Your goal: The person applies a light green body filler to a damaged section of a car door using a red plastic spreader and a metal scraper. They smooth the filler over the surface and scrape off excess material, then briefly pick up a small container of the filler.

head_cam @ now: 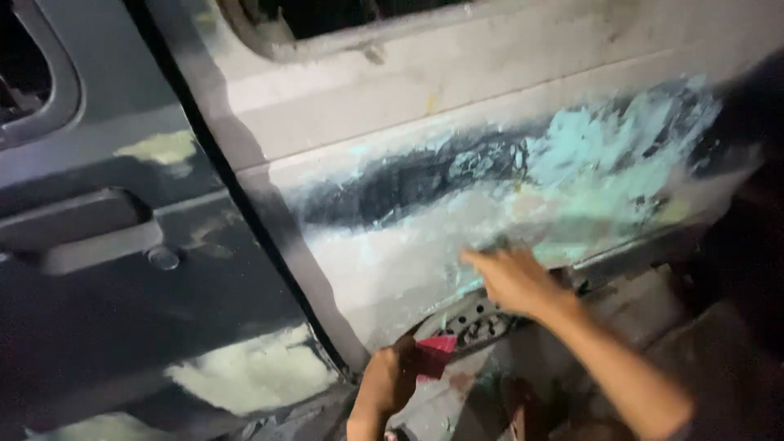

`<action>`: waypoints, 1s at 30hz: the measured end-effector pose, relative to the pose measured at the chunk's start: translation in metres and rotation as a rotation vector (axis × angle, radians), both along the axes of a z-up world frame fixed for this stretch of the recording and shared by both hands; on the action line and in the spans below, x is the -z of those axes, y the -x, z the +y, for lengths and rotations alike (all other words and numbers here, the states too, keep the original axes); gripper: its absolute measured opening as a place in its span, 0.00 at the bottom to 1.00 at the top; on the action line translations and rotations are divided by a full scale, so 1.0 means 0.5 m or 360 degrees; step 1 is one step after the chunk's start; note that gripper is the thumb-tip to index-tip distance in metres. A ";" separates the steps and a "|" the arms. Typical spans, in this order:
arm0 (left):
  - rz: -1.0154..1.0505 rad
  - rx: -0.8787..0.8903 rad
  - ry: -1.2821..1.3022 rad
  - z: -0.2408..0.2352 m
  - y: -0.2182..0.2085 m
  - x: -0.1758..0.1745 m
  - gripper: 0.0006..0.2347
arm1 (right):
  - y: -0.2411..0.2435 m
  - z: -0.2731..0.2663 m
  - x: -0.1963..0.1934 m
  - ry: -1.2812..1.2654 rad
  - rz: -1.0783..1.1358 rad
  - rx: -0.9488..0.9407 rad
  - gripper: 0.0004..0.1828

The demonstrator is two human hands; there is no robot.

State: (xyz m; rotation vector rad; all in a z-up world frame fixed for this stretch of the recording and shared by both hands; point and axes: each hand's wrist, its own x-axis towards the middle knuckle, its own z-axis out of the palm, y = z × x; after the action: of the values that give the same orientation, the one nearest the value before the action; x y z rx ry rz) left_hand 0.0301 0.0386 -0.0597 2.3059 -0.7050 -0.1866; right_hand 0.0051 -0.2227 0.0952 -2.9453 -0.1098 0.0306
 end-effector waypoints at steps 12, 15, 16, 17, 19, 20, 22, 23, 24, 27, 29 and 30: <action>0.0196 -0.0169 -0.0122 0.009 -0.022 -0.076 0.10 | -0.054 -0.187 0.265 -0.3046 -0.0723 0.1035 0.09; 0.0060 -0.0158 -0.0129 0.003 -0.046 -0.002 0.11 | -0.082 -0.225 0.223 -0.3081 -0.1041 0.1044 0.38; 0.0055 -0.0151 -0.0130 -0.006 -0.042 -0.027 0.11 | -0.095 -0.231 0.214 -0.3082 -0.1051 0.1044 0.38; 0.0231 -0.0188 -0.0154 -0.014 -0.038 -0.051 0.12 | -0.108 -0.237 0.205 -0.3091 -0.1187 0.1094 0.20; 0.0407 -0.0215 -0.0184 -0.021 -0.047 -0.039 0.13 | -0.119 -0.242 0.201 -0.3097 -0.1333 0.1153 0.11; 0.0282 -0.0171 -0.0225 -0.018 -0.061 -0.007 0.16 | -0.120 -0.239 0.201 -0.3093 -0.1266 0.1295 0.09; 0.0165 -0.0128 -0.0273 -0.012 -0.072 0.015 0.21 | -0.128 -0.251 0.218 -0.3089 -0.1187 0.1445 0.12; 0.0209 -0.0162 -0.0308 -0.009 -0.070 0.004 0.20 | -0.134 -0.265 0.234 -0.3239 -0.1022 0.1405 0.20; 0.0262 -0.0192 -0.0343 -0.008 -0.063 -0.005 0.19 | -0.134 -0.281 0.252 -0.3377 -0.0851 0.1372 0.29; 0.0211 -0.0184 -0.0308 0.002 -0.072 0.026 0.11 | -0.192 -0.362 0.317 -0.3428 -0.1098 0.1434 0.21; 0.0169 -0.0210 -0.0402 0.000 -0.071 0.021 0.16 | -0.220 -0.381 0.301 -0.3276 -0.1316 0.1438 0.19; 0.0138 -0.0224 -0.0495 -0.001 -0.068 0.022 0.22 | -0.231 -0.391 0.296 -0.3103 -0.1533 0.1451 0.26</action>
State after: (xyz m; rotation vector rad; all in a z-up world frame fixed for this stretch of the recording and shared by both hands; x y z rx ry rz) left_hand 0.0643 0.0382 -0.0706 2.6143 -0.4949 -0.3497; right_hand 0.1209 -0.4181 -0.0527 -0.6959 0.6398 -0.9368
